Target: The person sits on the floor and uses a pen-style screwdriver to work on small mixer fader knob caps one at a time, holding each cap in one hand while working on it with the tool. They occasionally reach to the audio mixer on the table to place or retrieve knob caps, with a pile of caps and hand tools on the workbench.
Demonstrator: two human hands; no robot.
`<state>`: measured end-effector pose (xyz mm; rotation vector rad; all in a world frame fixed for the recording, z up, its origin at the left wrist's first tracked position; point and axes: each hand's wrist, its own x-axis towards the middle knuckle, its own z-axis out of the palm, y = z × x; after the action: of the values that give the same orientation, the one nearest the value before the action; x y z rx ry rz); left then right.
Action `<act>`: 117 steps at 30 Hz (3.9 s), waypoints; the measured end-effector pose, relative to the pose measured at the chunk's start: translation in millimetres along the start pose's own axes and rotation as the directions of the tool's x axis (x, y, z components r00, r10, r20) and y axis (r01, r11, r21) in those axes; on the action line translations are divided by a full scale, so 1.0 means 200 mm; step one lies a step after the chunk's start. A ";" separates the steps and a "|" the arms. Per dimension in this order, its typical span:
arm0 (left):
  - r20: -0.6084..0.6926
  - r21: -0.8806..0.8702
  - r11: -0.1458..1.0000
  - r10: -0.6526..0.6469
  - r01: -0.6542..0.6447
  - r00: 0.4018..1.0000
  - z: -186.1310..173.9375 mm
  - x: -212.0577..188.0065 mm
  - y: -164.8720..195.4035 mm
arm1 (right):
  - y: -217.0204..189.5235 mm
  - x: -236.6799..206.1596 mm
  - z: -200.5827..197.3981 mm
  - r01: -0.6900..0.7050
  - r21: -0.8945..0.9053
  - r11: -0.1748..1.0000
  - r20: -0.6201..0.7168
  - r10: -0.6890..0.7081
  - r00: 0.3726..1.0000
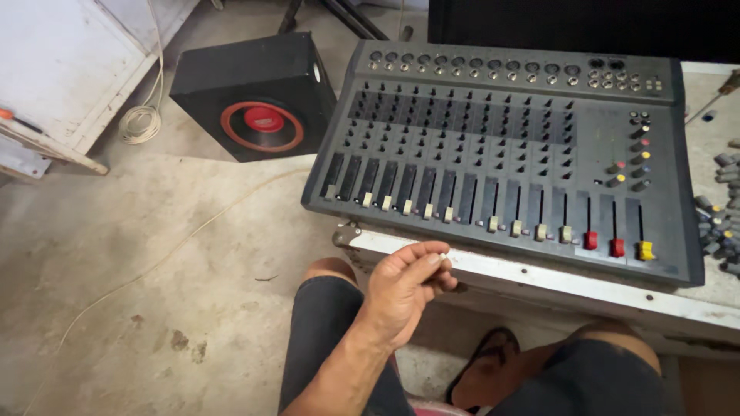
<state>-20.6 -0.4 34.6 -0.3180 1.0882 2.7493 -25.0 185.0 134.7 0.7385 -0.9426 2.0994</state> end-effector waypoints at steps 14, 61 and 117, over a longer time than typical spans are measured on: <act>0.228 0.935 0.112 0.533 -0.336 0.814 -0.01 0.13 0.50 | 0.28 -0.38 -0.04 -0.664 -0.331 0.671 -0.301 0.592 0.748; 0.583 0.754 -0.580 0.376 -0.308 0.720 0.05 0.20 0.51 | 0.35 -0.50 -0.15 -0.722 -0.499 0.479 -0.303 0.685 0.663; 0.661 0.748 -0.311 0.428 -0.586 0.617 0.25 -0.09 -0.02 | 0.34 -0.48 -0.28 -0.651 -0.357 0.670 -0.423 0.505 0.752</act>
<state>-9.5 34.8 71.5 0.7819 3.3498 1.2548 -33.8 161.1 7.1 -0.1861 -1.6113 2.2470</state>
